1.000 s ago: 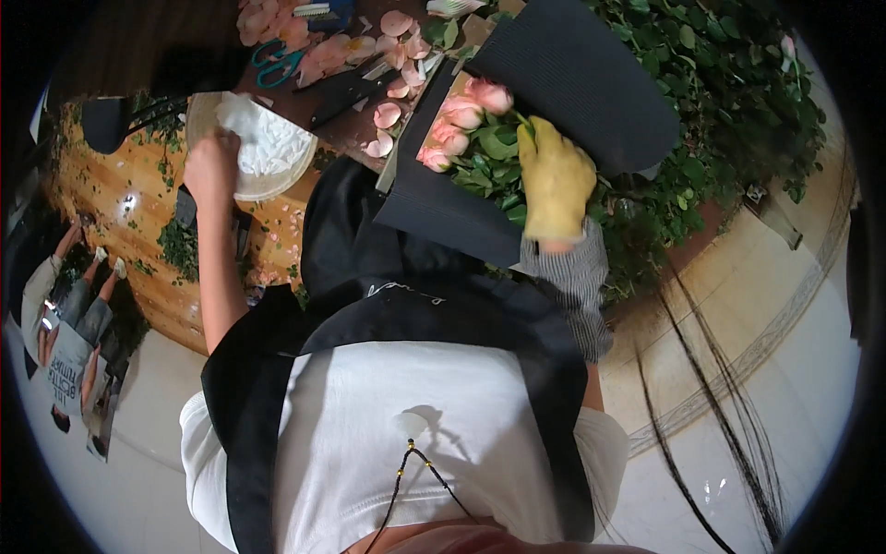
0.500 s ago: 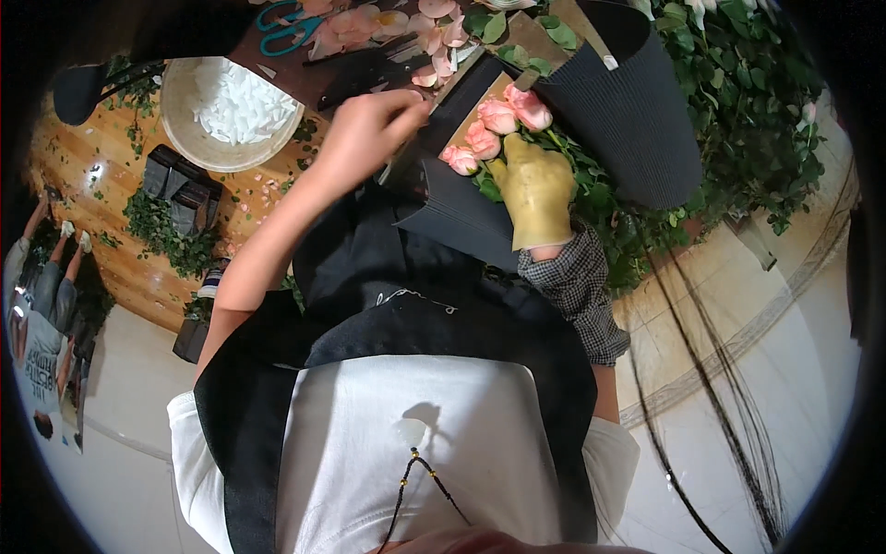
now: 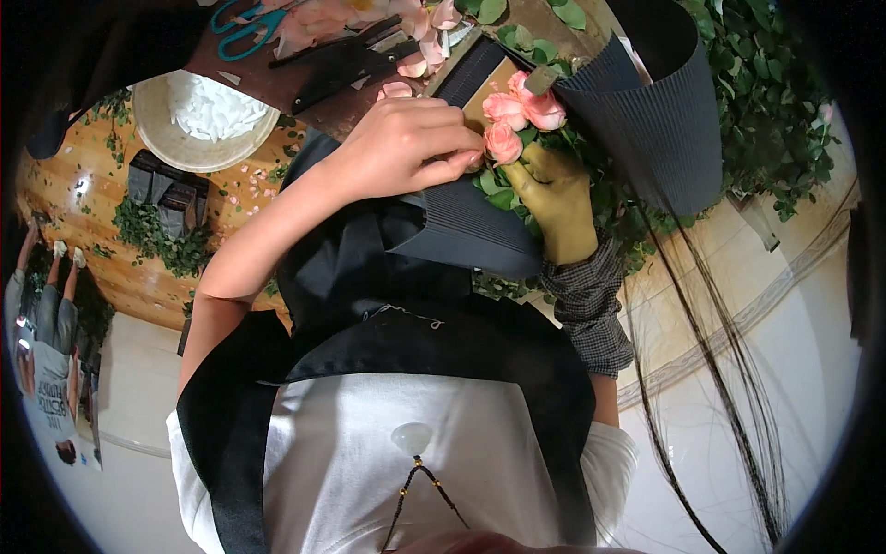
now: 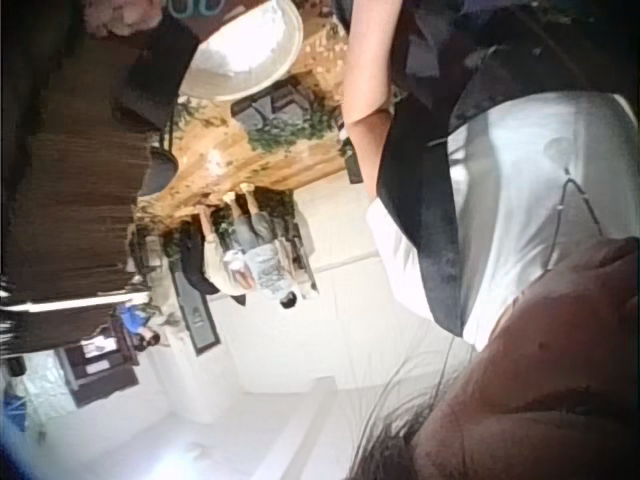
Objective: The person arranges roses into a gift box by placing them into the container, closing the lid, and securing the box for transport.
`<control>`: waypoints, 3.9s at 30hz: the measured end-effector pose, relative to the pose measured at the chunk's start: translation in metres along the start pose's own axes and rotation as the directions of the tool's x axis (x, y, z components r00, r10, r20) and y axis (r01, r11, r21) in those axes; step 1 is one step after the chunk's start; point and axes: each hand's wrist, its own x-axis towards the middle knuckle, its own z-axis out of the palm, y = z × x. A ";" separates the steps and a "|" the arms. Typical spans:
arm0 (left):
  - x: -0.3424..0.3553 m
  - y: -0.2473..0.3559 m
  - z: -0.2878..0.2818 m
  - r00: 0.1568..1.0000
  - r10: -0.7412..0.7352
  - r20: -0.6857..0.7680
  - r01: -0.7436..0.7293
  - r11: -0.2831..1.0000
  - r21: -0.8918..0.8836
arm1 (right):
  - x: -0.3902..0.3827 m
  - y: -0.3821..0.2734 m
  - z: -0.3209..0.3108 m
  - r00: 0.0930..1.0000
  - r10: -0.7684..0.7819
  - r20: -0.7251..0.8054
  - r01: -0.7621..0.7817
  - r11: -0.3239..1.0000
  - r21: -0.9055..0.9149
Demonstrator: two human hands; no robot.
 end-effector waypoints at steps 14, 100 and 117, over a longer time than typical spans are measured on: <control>0.005 0.001 0.016 0.999 0.014 0.039 -0.012 0.998 -0.061 | 0.010 -0.015 -0.014 0.912 0.327 0.248 -0.330 0.943 -0.029; -0.013 -0.003 -0.034 0.778 -0.605 -0.170 0.625 0.717 0.308 | 0.003 -0.012 -0.006 0.999 -0.035 -0.010 0.028 0.925 -0.380; -0.015 0.014 -0.003 0.788 -0.594 0.164 0.609 0.790 -0.070 | -0.013 0.041 0.063 0.985 0.072 -0.157 -0.003 0.918 0.397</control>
